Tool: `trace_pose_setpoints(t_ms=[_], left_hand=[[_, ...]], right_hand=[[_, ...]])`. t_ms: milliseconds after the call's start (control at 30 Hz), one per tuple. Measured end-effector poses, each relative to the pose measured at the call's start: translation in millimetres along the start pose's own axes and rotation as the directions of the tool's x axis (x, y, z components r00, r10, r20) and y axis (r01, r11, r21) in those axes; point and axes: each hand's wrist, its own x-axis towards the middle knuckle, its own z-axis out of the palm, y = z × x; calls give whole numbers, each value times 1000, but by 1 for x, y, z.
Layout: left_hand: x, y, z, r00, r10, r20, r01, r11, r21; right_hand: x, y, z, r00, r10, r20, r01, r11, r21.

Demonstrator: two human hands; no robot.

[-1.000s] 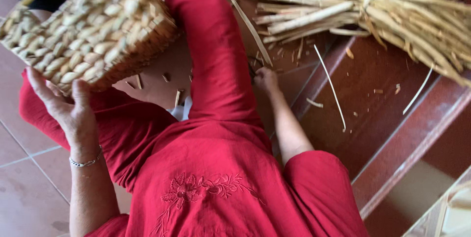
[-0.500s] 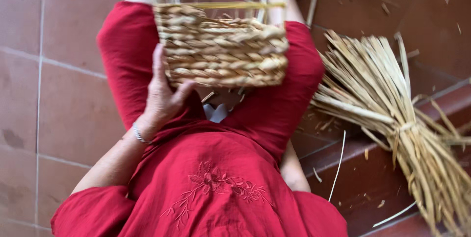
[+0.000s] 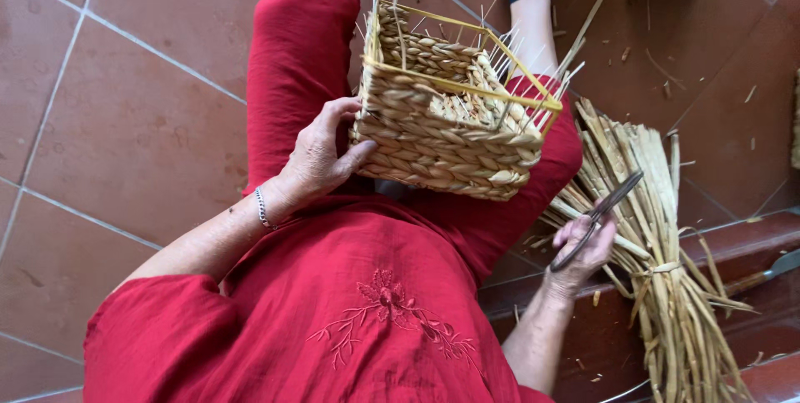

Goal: The person sits on the floor weaving a water hyacinth basket, wrapping and tucking straw strands around the rim frame by hand, then uses scissors to trim the protruding straw ends from the finished basket.

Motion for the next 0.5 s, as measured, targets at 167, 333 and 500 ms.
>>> trace_pose_setpoints(t_ms=[167,333,500], left_hand=[[-9,-3,0,998,41,-44,-43,998,-39],[-13,-8,-3,990,122,-66,-123,992,-7],[-13,-13,-15,983,172,-66,-174,984,-24]], right_hand=[[3,-93,53,769,-301,564,573,716,-400],[20,-139,129,447,-338,828,892,236,-385],[21,-158,167,440,-180,880,883,264,-388]])
